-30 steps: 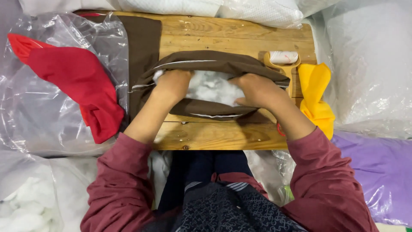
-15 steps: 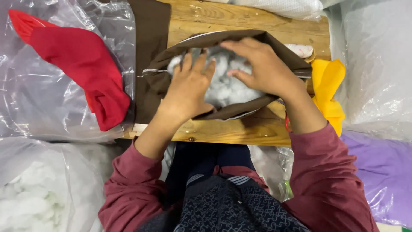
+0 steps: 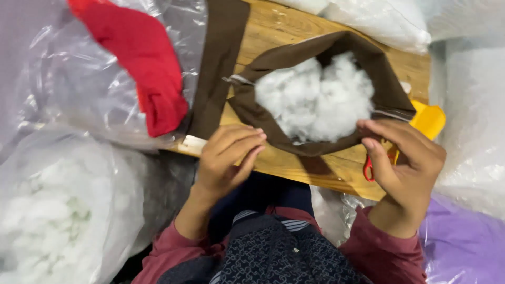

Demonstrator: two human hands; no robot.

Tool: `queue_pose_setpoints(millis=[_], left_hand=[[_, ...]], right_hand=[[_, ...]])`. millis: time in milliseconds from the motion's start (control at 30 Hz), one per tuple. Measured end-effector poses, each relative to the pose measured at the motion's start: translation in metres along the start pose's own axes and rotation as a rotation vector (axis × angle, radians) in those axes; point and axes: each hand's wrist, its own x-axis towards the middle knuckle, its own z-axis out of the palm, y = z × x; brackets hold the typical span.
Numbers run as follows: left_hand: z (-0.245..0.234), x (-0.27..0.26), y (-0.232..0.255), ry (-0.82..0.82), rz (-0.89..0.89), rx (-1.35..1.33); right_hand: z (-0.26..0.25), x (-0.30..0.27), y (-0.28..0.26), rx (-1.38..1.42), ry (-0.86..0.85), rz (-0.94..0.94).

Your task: Stuffing a brown fabric pillowcase with white fiberfill material.

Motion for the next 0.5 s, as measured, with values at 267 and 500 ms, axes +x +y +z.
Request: queue_pose_setpoints(millis=[267, 500], left_hand=[[-0.031, -0.087, 0.075, 0.197, 0.048, 0.035], [-0.145, -0.12, 0.13, 0.175, -0.079, 0.753]], right_hand=[[0.076, 0.004, -0.059, 0.359, -0.146, -0.256], [0.149, 0.036, -0.16, 0.614, -0.311, -0.486]])
